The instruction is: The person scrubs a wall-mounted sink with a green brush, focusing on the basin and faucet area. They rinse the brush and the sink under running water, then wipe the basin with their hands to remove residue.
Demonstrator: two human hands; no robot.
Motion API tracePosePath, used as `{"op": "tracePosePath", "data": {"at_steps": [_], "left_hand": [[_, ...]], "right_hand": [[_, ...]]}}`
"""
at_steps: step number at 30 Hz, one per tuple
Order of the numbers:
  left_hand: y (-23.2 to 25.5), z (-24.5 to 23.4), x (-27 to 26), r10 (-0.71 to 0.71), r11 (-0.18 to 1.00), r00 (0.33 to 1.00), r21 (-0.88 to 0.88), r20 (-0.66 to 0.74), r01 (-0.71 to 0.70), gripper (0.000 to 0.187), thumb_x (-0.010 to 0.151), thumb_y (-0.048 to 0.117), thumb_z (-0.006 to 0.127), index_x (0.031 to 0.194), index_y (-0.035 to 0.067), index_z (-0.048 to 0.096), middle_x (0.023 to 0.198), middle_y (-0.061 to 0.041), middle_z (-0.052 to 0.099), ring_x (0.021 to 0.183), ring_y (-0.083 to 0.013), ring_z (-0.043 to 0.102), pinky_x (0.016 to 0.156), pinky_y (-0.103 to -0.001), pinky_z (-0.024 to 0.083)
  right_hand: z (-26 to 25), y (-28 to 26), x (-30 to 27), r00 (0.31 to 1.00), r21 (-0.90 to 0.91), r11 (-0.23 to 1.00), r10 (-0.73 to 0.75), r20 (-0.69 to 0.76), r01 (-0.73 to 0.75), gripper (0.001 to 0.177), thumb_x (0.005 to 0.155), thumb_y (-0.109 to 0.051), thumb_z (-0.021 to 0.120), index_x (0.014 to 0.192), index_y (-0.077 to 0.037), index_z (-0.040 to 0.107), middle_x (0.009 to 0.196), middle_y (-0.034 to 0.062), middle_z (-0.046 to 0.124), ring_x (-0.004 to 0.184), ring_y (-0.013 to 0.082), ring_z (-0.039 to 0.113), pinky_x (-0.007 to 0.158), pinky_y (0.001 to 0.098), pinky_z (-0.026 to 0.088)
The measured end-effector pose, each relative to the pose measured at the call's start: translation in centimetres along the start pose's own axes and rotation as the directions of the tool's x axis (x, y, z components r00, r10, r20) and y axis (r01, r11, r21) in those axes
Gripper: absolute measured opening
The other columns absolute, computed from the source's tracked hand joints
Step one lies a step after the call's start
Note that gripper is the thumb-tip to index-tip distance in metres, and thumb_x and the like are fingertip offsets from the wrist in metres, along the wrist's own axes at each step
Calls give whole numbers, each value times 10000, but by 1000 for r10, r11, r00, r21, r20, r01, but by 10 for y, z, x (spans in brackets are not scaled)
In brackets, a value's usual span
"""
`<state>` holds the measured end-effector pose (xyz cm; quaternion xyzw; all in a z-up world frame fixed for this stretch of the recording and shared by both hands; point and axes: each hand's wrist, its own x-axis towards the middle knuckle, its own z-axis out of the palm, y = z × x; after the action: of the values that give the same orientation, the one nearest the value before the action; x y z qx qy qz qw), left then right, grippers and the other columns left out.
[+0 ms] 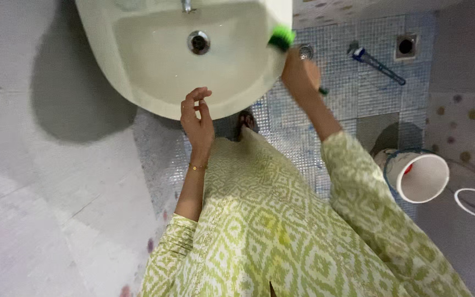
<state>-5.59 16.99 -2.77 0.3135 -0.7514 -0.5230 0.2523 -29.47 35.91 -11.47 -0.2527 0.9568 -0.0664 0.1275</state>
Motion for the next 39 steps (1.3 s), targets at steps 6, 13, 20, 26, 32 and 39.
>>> {"op": "tracePosePath", "data": {"at_steps": [6, 13, 20, 26, 32, 39], "left_hand": [[13, 34, 7, -31, 1000, 1000, -2, 1, 31, 303, 1042, -52, 498, 1273, 89, 633, 1191, -46, 722, 1110, -153, 688, 842, -307, 527], [18, 39, 9, -24, 999, 999, 29, -25, 24, 302, 1036, -49, 498, 1276, 77, 632, 1181, -39, 718, 1099, -143, 689, 819, -305, 521], [8, 44, 16, -43, 996, 999, 79, -30, 45, 285, 1043, -41, 507, 1256, 85, 647, 1145, -36, 732, 1067, -147, 678, 807, -311, 522], [12, 41, 38, -74, 997, 997, -1, 19, 74, 299, 1035, -50, 497, 1259, 88, 638, 1185, -32, 700, 1099, -144, 678, 845, -312, 522], [12, 27, 67, -7, 1000, 998, 31, 68, 5, 289, 1024, -49, 525, 1230, 100, 662, 1178, -8, 718, 1069, -146, 654, 848, -311, 527], [10, 11, 119, 53, 999, 982, -7, 179, -53, 301, 1005, -63, 528, 1234, 99, 636, 1161, -9, 721, 1073, -160, 657, 821, -307, 521]], "right_hand": [[7, 3, -89, 947, -84, 943, -322, 13, 322, 179, 1051, -199, 529, 1016, -30, 579, 515, 96, 562, 388, 242, 510, 364, 449, 386], [-10, 15, 13, 935, -122, 951, -303, -184, 285, 197, 1072, -184, 545, 1106, 1, 606, 551, 86, 571, 408, 205, 532, 358, 368, 394], [1, 0, -78, 955, -67, 955, -285, 79, 290, 268, 1061, -263, 530, 1151, -12, 560, 518, 118, 578, 383, 261, 549, 371, 448, 418], [-9, 13, 5, 981, -39, 981, -190, -41, 188, 194, 1060, -173, 518, 1128, -8, 596, 525, 87, 578, 366, 226, 539, 313, 404, 411], [-33, -13, 172, 978, 34, 998, -51, -204, 59, 242, 1082, -215, 515, 1133, 4, 603, 738, 207, 692, 588, 360, 683, 469, 466, 530], [-34, -56, 78, 978, 108, 986, 111, 175, -131, 365, 1095, -277, 417, 1323, -3, 493, 691, 198, 684, 545, 341, 700, 430, 480, 534]]}}
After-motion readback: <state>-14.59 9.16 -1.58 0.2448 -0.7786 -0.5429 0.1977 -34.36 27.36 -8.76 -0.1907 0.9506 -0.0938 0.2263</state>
